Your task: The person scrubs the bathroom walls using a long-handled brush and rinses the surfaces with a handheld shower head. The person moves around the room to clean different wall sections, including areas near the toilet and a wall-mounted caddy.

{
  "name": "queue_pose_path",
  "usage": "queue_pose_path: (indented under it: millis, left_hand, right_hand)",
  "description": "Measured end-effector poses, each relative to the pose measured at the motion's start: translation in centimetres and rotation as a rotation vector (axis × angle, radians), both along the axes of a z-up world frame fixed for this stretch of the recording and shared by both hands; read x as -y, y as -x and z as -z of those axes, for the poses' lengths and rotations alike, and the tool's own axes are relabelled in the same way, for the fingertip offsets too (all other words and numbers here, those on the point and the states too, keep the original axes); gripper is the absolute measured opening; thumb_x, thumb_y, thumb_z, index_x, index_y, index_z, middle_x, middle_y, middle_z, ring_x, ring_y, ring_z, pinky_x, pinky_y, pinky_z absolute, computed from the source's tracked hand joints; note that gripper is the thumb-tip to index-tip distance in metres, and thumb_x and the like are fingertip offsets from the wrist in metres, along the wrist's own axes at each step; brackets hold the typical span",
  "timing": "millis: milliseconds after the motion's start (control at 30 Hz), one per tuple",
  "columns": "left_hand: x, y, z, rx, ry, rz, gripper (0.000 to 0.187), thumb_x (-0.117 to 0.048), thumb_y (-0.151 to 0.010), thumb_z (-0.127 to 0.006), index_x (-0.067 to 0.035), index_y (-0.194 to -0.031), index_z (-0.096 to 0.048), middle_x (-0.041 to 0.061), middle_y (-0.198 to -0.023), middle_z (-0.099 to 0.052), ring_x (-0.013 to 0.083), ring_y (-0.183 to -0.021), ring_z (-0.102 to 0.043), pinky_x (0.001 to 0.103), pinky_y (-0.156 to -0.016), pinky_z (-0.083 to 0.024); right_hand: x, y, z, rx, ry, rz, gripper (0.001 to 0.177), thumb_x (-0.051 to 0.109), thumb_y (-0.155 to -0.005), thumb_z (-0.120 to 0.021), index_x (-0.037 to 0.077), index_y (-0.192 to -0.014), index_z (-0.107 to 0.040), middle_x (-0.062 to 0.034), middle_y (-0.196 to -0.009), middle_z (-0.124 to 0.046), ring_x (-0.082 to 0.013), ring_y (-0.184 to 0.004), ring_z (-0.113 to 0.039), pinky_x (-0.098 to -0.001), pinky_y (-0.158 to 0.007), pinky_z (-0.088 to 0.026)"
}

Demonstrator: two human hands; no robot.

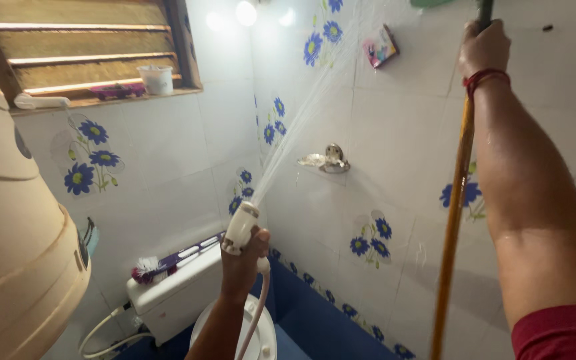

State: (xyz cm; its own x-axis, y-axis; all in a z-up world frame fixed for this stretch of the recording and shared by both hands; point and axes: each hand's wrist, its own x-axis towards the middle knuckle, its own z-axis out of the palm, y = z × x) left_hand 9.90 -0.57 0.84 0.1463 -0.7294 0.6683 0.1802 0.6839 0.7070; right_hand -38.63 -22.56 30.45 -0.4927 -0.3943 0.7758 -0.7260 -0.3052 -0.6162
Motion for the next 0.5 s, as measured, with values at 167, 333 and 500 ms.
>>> queue_pose_path:
  millis: [167,333,500]
  left_hand:
    - [0.6,0.2,0.5,0.026,0.054,0.044,0.032,-0.028,-0.088,-0.082,-0.008,-0.076,-0.060,-0.001,-0.060,-0.058,0.0069,-0.053,-0.054,0.025,-0.048,-0.041]
    - [0.7,0.3,1.2,0.041,0.092,0.135,0.029,-0.026,-0.090,-0.082,-0.007,-0.080,-0.062,-0.001,-0.062,-0.057,0.0064,-0.054,-0.052,0.024,-0.048,-0.039]
    - [-0.2,0.6,1.7,0.057,0.097,0.212,0.027,-0.026,-0.090,-0.080,-0.007,-0.083,-0.062,-0.002,-0.065,-0.058,0.0055,-0.055,-0.053,0.024,-0.048,-0.039]
  right_hand:
    - [-1.1,1.2,-2.9,0.105,0.034,-0.035,0.040,0.041,-0.114,-0.048,0.001,-0.112,-0.052,-0.0127,-0.084,-0.068,-0.0263,-0.057,-0.068,-0.0363,-0.045,-0.057]
    - [-5.2,6.6,-1.1,0.148,0.017,0.048,0.038,0.039,-0.116,-0.044,0.002,-0.115,-0.050,-0.0095,-0.081,-0.065,-0.0221,-0.056,-0.066,-0.0334,-0.046,-0.057]
    - [-9.9,10.0,2.8,0.160,0.030,0.086,0.036,0.038,-0.118,-0.039,0.003,-0.118,-0.048,-0.0063,-0.078,-0.062,-0.0180,-0.055,-0.064,-0.0305,-0.048,-0.058]
